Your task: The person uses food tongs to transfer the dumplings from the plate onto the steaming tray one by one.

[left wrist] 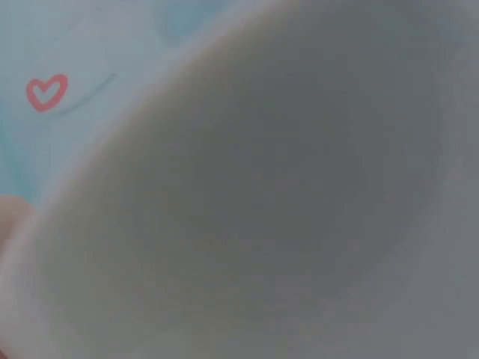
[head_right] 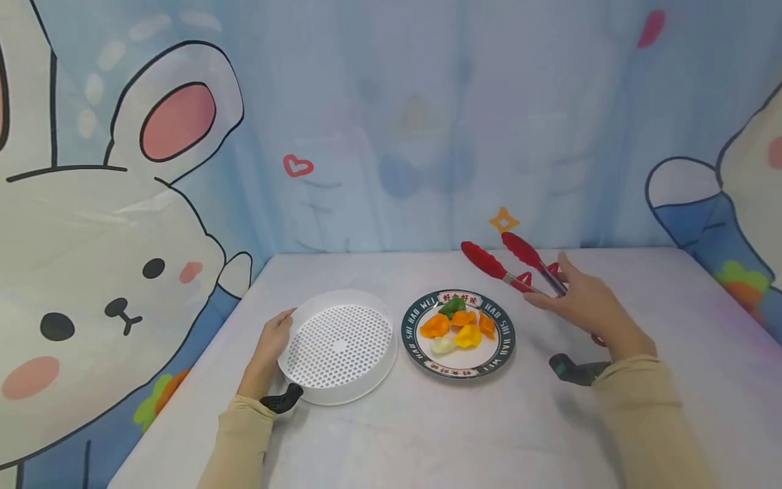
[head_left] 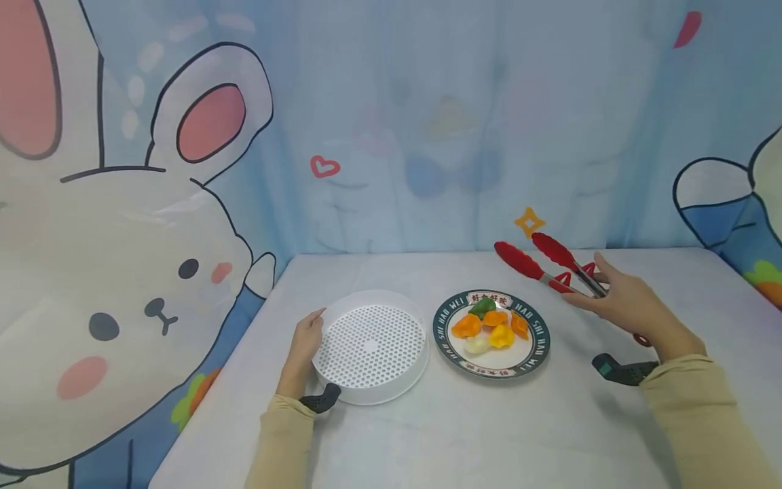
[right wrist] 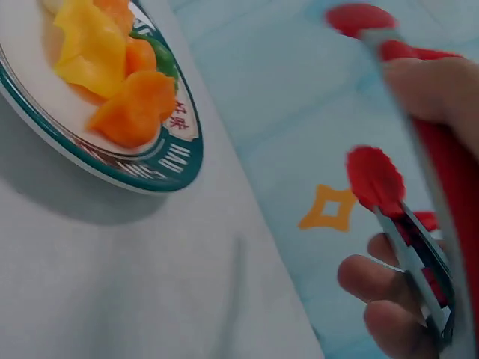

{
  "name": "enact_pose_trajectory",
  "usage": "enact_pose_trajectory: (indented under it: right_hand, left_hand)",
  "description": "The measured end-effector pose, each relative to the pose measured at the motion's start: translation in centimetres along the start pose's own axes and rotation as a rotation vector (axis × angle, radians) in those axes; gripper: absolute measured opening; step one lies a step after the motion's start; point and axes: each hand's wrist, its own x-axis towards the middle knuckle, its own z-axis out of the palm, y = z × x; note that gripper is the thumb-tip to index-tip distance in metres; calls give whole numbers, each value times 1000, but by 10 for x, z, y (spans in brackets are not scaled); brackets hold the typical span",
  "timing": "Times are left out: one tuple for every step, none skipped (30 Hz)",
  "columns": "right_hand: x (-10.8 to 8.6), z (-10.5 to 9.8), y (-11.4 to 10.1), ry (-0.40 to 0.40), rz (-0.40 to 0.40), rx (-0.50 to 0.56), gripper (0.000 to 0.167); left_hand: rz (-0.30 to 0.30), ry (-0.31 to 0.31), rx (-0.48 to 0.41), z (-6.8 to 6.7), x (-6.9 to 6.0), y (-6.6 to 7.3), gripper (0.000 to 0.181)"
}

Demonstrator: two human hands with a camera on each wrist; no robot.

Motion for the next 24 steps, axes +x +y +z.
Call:
enact_pose_trajectory:
  right_hand:
    - [0,-2,-1,-12,-19,-17,129]
    - [-1,-5,-2,-23,-43,-39,129]
    - [-2,-7,-3,-31,-64,-60,129]
    - [-3,-10,-5,-39,-84,-77,128]
    - [-5,-13,-7,-46,-105,-92,126]
    - [-6,-16,-9,-52,-125,-109,125]
    - [-8,-18,-11,-63,-142,-122,122]
    - [-10,-21,-12,-77,-159,-129,120]
    - [-13,-22,-14,-93,-172,-133,119]
    - [-15,-24,-16,-111,-185,-137,117]
    - [-18,-25,-18,-128,-200,-144,116]
    - [-21,-27,-20,-146,-208,-150,115]
    - [-24,-28,-21,-163,-217,-156,113]
    - [-27,-29,-23,-180,-224,-163,113]
    - [-30,-29,-24,-200,-228,-171,112]
    - [-32,-30,-25,-223,-232,-177,111]
    - [-34,-30,-26,-247,-233,-179,111]
    - [-35,-29,-27,-272,-231,-180,112]
    - [-36,-28,-27,-295,-232,-182,112]
    - [-36,-27,-28,-317,-231,-183,112]
    - [-36,-25,-28,-335,-233,-182,112]
    - [-36,-23,-28,-349,-233,-178,111]
    - [-36,-22,-28,-359,-231,-174,111]
    - [-36,-20,-28,-363,-233,-178,110]
  left_hand:
    - [5,3,7,-1,0,1,45]
    - [11,3,5,-3,0,2,44]
    - [17,4,5,-4,0,3,44]
    - [16,9,1,-5,0,4,45]
    - [19,18,1,-6,0,5,45]
    - [20,23,-3,-6,-1,7,45]
    - [18,28,-9,-7,-1,7,45]
    - [10,35,-19,-7,-1,8,44]
    - [-3,44,-32,-7,-2,9,44]
    - [-13,51,-41,-6,-3,10,44]
    - [-16,54,-52,-6,-4,10,44]
    - [-22,57,-69,-5,-6,10,43]
    - [-25,58,-78,-5,-6,10,43]
    - [-27,58,-87,-4,-7,10,43]
    - [-22,55,-94,-3,-8,10,43]
    - [-17,51,-92,-3,-8,9,44]
    - [-13,47,-92,-2,-9,9,44]
    - [-14,44,-90,-1,-9,8,44]
    - [-12,42,-82,0,-9,7,44]
    - [-13,40,-78,0,-9,6,45]
    - [-13,39,-73,1,-10,6,45]
    - [-16,40,-68,2,-10,5,45]
    - [-19,38,-66,3,-10,4,45]
    - [-21,38,-63,4,-10,2,44]
